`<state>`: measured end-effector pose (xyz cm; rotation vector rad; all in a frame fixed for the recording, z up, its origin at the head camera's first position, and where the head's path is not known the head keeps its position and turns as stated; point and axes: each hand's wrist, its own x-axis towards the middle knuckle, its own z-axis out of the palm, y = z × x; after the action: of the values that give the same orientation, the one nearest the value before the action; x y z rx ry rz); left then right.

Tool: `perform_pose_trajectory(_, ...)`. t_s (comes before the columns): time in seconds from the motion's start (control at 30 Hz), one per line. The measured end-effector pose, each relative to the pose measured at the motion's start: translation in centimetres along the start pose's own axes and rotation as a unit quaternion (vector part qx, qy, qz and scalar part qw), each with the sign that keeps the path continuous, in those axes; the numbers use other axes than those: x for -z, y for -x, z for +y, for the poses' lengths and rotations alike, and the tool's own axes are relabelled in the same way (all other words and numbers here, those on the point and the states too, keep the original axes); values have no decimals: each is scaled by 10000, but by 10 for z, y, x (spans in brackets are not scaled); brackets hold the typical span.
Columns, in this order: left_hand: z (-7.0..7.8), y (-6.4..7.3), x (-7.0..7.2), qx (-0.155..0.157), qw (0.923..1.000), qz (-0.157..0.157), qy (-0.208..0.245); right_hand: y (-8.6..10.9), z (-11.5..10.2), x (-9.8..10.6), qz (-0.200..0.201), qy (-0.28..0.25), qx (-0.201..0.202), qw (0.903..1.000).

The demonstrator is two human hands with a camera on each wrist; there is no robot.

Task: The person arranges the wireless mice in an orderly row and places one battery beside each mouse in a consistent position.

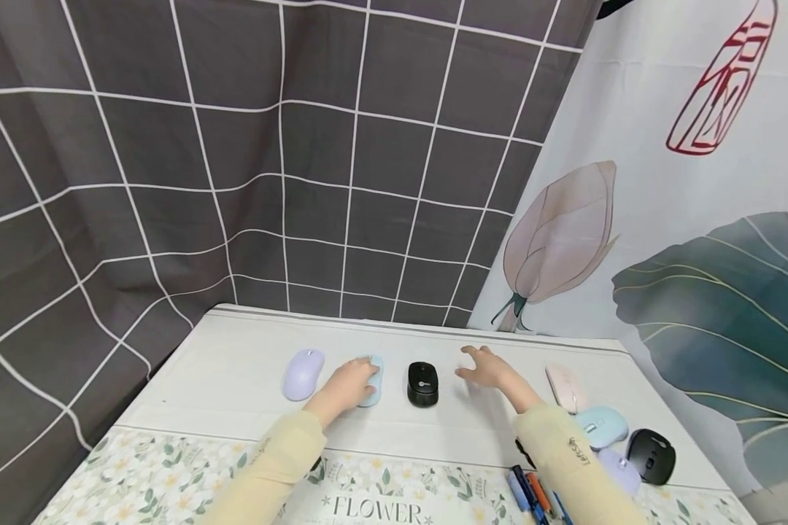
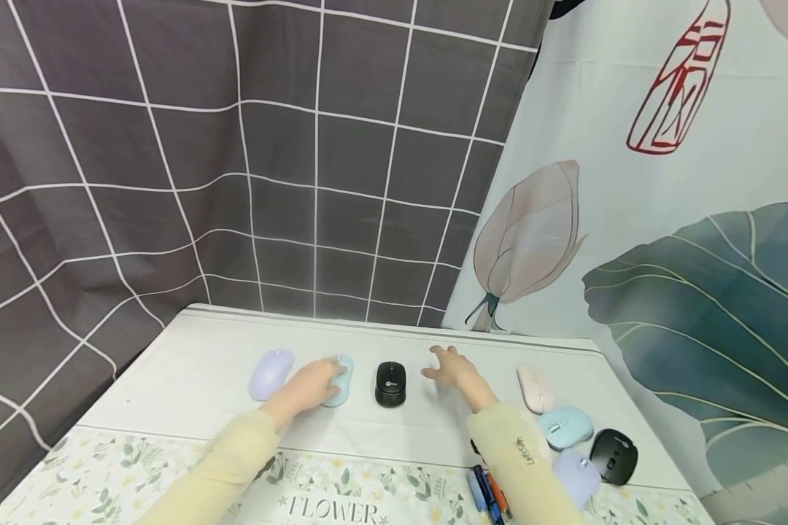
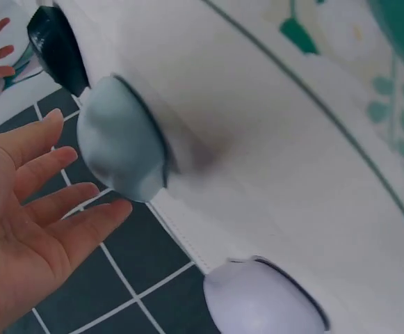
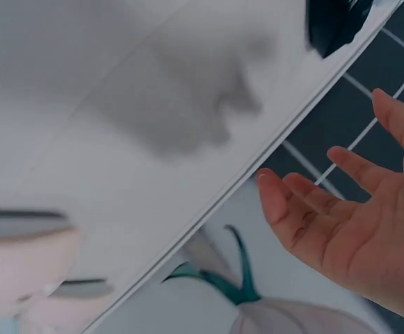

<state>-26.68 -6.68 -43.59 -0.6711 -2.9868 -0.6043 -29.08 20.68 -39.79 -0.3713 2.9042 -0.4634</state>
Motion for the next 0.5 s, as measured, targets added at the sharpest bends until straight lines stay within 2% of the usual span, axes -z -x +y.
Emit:
perform_pose_trajectory(0.13,9,0,3,-340,9991,97,-220,7,19,7,283,197,43,9994)
perform_pose_trajectory(0.33,21,-2,0,-903,9950,197,-368,24,48,11,761,832,73,9936)
perform_pose_trajectory(0.5,27,-3,0,-1089,9932,185,-357,44,63,10,731,876,-52,9935)
